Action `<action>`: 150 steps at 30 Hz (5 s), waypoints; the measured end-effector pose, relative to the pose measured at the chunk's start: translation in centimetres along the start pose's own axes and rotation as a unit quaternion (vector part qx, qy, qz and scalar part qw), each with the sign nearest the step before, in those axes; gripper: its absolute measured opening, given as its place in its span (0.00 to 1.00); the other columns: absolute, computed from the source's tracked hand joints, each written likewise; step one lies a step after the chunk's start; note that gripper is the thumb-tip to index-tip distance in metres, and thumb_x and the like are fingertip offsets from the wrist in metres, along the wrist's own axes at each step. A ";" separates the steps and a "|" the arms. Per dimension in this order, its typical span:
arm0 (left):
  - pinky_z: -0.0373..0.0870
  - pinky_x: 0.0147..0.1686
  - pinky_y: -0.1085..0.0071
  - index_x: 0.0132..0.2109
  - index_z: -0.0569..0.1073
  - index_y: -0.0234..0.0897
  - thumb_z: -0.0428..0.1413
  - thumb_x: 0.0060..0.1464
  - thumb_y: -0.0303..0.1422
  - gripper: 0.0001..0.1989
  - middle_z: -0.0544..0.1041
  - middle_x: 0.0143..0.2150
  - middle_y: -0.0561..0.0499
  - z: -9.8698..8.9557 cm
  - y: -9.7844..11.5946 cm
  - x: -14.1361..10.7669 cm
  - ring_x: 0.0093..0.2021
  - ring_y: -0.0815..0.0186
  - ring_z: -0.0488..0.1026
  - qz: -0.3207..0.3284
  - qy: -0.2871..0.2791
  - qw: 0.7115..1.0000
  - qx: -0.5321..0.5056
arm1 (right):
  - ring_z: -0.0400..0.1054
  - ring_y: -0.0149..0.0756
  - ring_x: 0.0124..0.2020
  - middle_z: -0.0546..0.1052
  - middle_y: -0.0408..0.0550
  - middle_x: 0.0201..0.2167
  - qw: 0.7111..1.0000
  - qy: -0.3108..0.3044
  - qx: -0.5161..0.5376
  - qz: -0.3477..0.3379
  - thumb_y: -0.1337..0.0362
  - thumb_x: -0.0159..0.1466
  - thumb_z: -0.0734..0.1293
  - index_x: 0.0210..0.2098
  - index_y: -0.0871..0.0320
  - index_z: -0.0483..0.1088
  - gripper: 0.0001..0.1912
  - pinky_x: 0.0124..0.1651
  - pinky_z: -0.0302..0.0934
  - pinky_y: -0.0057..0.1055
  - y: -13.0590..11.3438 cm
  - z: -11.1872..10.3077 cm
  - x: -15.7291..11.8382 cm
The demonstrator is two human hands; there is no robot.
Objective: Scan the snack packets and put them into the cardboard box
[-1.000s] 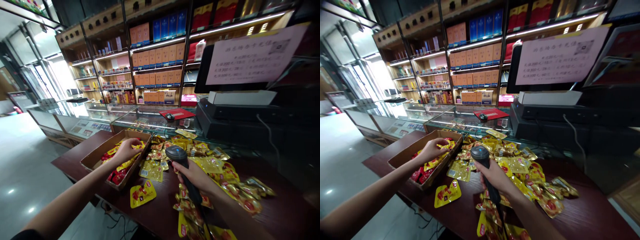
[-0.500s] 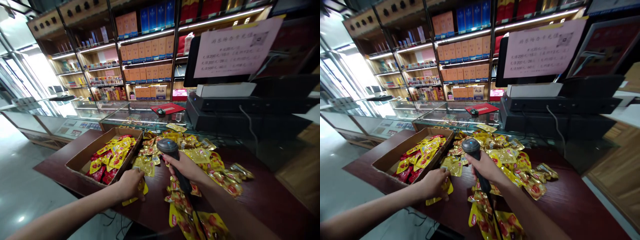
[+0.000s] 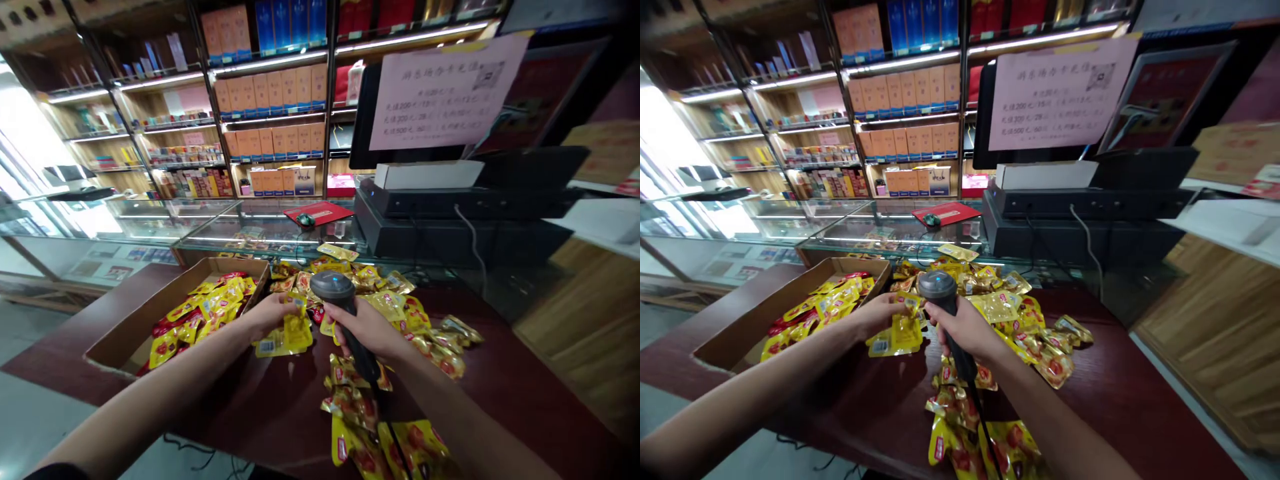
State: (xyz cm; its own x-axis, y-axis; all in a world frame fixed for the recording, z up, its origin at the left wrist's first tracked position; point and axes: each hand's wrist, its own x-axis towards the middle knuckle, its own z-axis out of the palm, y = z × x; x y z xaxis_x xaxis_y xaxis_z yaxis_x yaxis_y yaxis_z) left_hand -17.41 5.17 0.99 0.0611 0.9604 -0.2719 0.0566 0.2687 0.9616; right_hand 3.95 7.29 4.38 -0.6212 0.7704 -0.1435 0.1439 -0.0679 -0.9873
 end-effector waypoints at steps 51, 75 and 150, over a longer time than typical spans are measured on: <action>0.75 0.43 0.62 0.42 0.77 0.34 0.74 0.25 0.36 0.32 0.83 0.37 0.45 -0.8 -1.2 2.2 0.39 0.57 0.80 0.145 -0.006 0.976 -0.163 | 0.60 0.26 0.11 0.67 0.34 0.12 0.980 0.196 0.015 0.010 0.46 0.59 0.67 0.29 0.56 0.62 0.19 0.15 0.56 0.22 -0.7 8.3 -3.2; 0.74 0.39 0.66 0.41 0.78 0.32 0.70 0.32 0.44 0.28 0.81 0.36 0.46 -15.9 3.0 -9.0 0.35 0.61 0.78 0.247 0.283 0.925 0.051 | 0.62 0.28 0.13 0.68 0.36 0.14 0.986 0.151 -0.047 -0.046 0.45 0.59 0.68 0.32 0.56 0.62 0.21 0.18 0.58 0.26 -2.6 7.9 -5.9; 0.64 0.23 0.78 0.37 0.75 0.34 0.73 0.31 0.39 0.25 0.76 0.30 0.54 2.2 -6.8 0.2 0.25 0.74 0.71 0.051 0.080 0.951 -0.293 | 0.57 0.26 0.10 0.65 0.33 0.13 0.968 0.249 0.001 0.034 0.54 0.62 0.65 0.36 0.57 0.63 0.13 0.13 0.54 0.21 8.5 15.4 -7.2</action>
State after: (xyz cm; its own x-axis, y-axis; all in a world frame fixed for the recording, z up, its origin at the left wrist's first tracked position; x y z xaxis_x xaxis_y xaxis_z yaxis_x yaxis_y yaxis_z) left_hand -15.62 3.34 -5.66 -0.1186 0.9702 -0.2114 -0.5099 0.1232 0.8514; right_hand -2.25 -8.56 -4.02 -0.1622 0.9740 -0.1580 0.1690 -0.1303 -0.9770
